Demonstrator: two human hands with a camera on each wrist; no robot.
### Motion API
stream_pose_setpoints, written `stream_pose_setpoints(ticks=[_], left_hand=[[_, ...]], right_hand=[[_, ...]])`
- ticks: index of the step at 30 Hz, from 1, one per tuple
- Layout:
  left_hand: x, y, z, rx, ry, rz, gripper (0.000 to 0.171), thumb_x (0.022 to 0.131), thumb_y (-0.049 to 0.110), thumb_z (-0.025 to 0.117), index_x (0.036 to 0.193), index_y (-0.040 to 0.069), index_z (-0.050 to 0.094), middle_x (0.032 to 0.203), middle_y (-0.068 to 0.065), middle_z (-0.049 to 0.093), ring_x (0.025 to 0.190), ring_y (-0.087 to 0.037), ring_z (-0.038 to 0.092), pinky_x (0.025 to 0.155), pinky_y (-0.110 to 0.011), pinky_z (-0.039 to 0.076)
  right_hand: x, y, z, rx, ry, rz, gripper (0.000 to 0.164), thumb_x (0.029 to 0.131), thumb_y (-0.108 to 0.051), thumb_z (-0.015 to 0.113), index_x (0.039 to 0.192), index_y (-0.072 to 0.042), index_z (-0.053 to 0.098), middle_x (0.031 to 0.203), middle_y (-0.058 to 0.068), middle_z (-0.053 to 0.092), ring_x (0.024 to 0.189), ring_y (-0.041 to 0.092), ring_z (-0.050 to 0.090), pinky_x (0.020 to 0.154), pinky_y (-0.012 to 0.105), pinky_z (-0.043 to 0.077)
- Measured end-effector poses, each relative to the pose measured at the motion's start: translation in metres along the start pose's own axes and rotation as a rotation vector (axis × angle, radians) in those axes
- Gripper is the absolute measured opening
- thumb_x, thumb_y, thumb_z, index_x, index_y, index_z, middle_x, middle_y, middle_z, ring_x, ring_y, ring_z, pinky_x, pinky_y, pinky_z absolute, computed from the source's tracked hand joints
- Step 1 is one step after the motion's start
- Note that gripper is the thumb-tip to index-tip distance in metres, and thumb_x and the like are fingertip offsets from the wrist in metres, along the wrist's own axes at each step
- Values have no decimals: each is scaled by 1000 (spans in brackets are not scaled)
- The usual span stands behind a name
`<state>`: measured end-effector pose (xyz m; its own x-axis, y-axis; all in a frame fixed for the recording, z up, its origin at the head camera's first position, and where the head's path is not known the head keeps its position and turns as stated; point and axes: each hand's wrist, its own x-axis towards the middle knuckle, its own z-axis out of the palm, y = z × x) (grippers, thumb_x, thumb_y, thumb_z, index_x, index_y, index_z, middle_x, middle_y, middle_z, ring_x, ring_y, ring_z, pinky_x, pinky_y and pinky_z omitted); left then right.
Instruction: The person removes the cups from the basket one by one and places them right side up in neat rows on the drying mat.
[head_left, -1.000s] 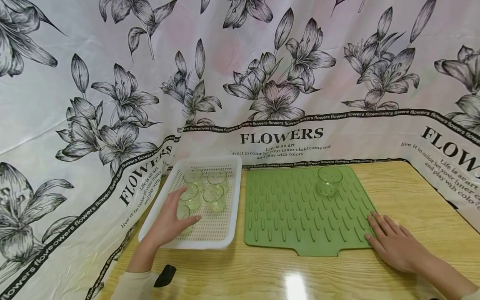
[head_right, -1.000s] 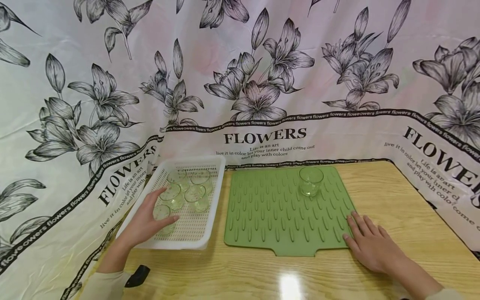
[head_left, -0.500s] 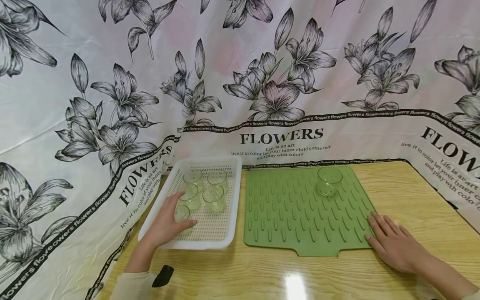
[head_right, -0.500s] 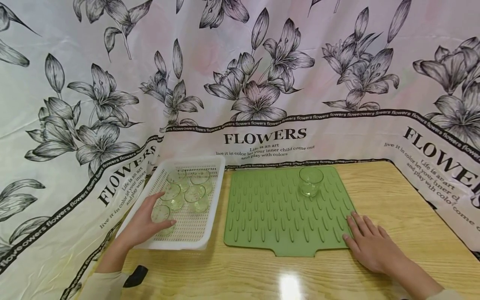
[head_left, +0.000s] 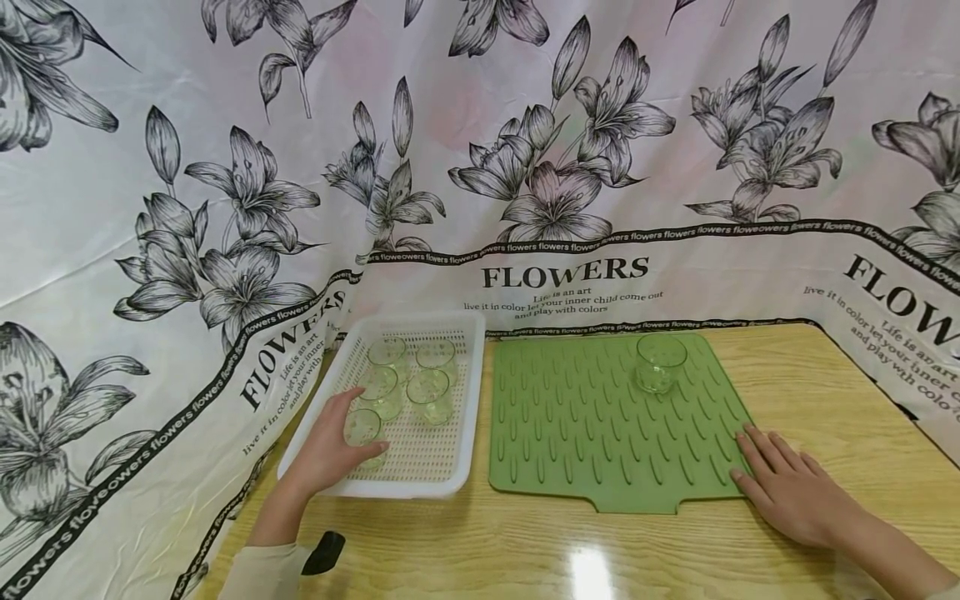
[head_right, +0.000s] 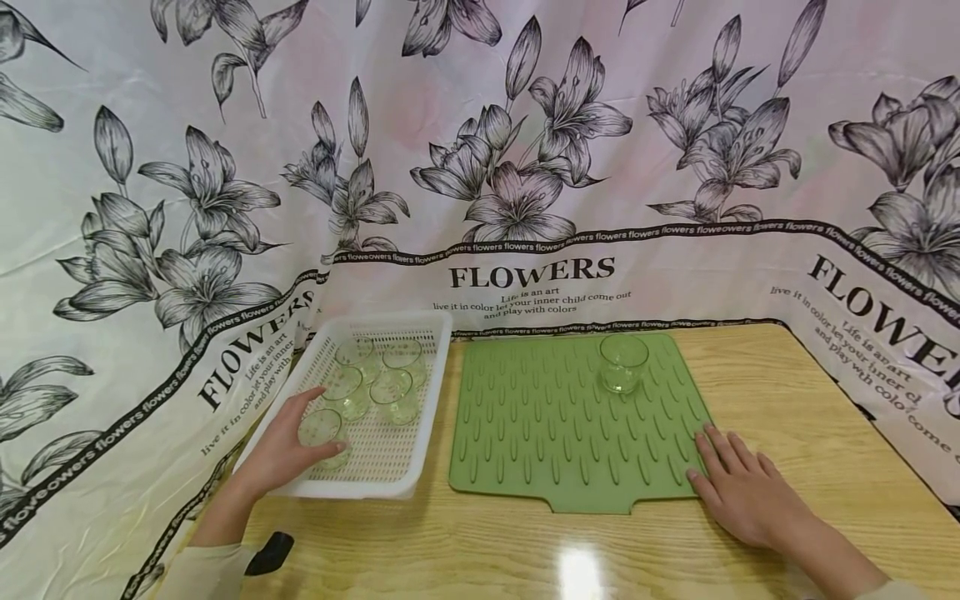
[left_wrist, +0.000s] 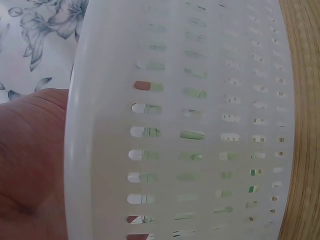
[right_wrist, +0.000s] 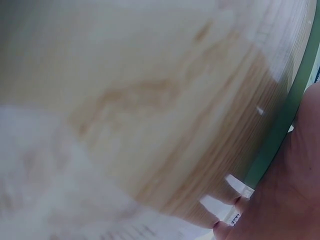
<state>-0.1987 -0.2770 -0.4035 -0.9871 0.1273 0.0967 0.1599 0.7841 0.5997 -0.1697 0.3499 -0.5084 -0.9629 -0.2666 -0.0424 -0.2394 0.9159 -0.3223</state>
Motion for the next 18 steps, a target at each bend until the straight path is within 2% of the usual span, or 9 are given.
stream_pose_setpoints(ticks=[6, 14, 18], left_hand=[[0, -2, 0, 4, -5, -23, 93, 87, 26, 83, 158, 0, 27, 159, -30, 27, 145, -53, 28, 114, -69, 30], [3, -8, -2, -6, -48, -74, 96, 86, 23, 83, 158, 0, 25, 159, -32, 27, 145, -54, 28, 115, -69, 29], [3, -9, -3, -46, -73, -104, 98, 84, 19, 85, 158, 0, 25, 157, -32, 30, 140, -55, 35, 110, -69, 37]], right_hand=[[0, 0, 1, -4, 4, -6, 71, 112, -43, 35, 158, 10, 22, 163, 34, 16, 146, 61, 12, 109, 80, 13], [-1, 2, 2, -4, 11, -6, 71, 112, -42, 35, 157, 10, 22, 162, 35, 17, 146, 61, 12, 109, 80, 13], [0, 1, 1, -6, 9, -5, 71, 112, -43, 36, 157, 10, 22, 162, 35, 17, 146, 61, 12, 109, 80, 13]])
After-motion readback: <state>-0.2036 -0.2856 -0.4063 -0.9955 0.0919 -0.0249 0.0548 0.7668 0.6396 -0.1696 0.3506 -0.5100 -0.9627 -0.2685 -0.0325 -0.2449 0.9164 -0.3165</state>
